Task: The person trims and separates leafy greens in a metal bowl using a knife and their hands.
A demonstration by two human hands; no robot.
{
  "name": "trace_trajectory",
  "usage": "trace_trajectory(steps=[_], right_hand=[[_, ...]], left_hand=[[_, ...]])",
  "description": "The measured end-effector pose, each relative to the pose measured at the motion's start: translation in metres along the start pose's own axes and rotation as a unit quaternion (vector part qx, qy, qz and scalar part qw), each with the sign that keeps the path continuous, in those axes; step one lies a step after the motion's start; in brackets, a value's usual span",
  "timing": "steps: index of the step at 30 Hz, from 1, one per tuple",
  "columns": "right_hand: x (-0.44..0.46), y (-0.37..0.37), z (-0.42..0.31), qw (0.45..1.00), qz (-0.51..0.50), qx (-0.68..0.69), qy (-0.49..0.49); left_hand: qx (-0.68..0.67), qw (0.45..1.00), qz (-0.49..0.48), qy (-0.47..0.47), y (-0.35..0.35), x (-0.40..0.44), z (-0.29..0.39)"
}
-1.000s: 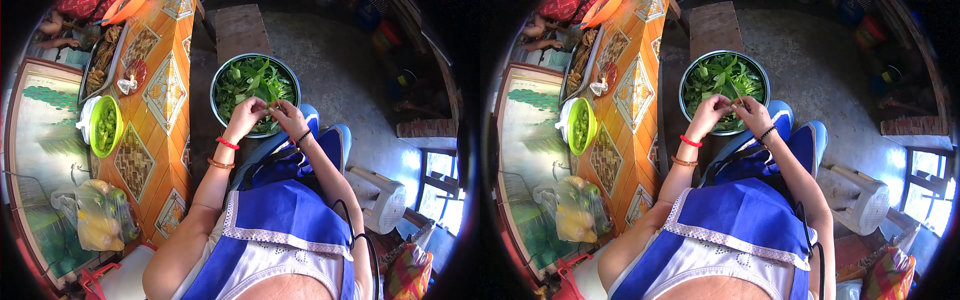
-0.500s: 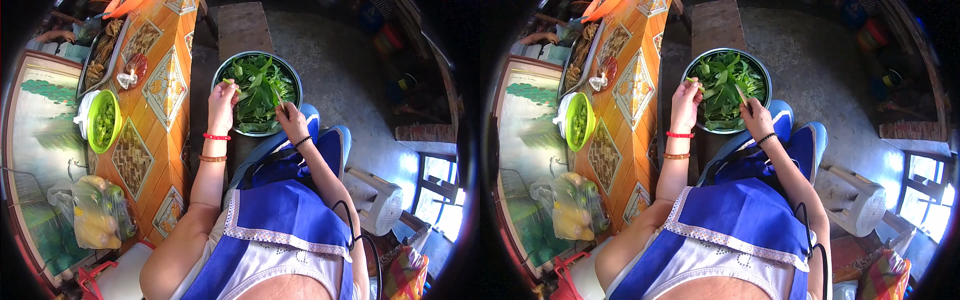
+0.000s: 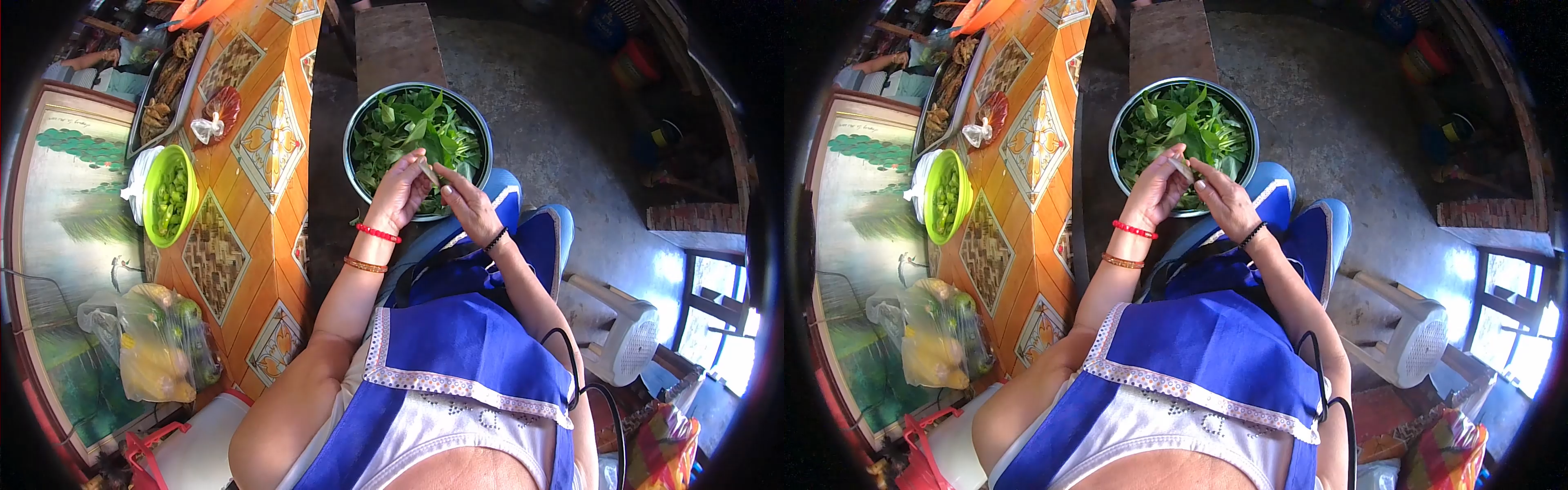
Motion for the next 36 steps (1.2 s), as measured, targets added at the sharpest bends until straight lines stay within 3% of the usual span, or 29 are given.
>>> trace_trajectory(steps=[5, 7, 17, 19, 36], right_hand=[[0.0, -0.005, -0.006, 0.999, 0.008, -0.018, 0.048], [-0.001, -0.006, -0.001, 1.0, -0.016, -0.006, 0.008], [0.001, -0.004, 0.003, 0.999, 0.006, -0.032, 0.039], [0.0, -0.004, 0.005, 1.0, -0.018, -0.013, -0.001], [0.001, -0.009, 0.009, 1.0, -0.008, -0.012, -0.005]], left_hand=[[-0.027, 0.999, 0.014, 0.025, 0.005, 0.001, -0.006], [-0.036, 0.998, 0.007, 0.04, 0.004, -0.001, -0.007], [-0.031, 0.999, -0.015, 0.037, 0.002, 0.002, -0.008], [-0.024, 0.999, -0.012, 0.033, 0.0, 0.0, -0.006], [-0.002, 1.0, -0.01, 0.025, 0.001, 0.002, -0.01]])
Point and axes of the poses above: each hand's wrist, its own x-axis towards the middle knuckle, its own y-axis out of the back of the hand, z = x × y, the point moved 8 cm from there along x, towards the middle knuckle, and after that the axes turned 11 degrees about -x, right-handed, at the moved point
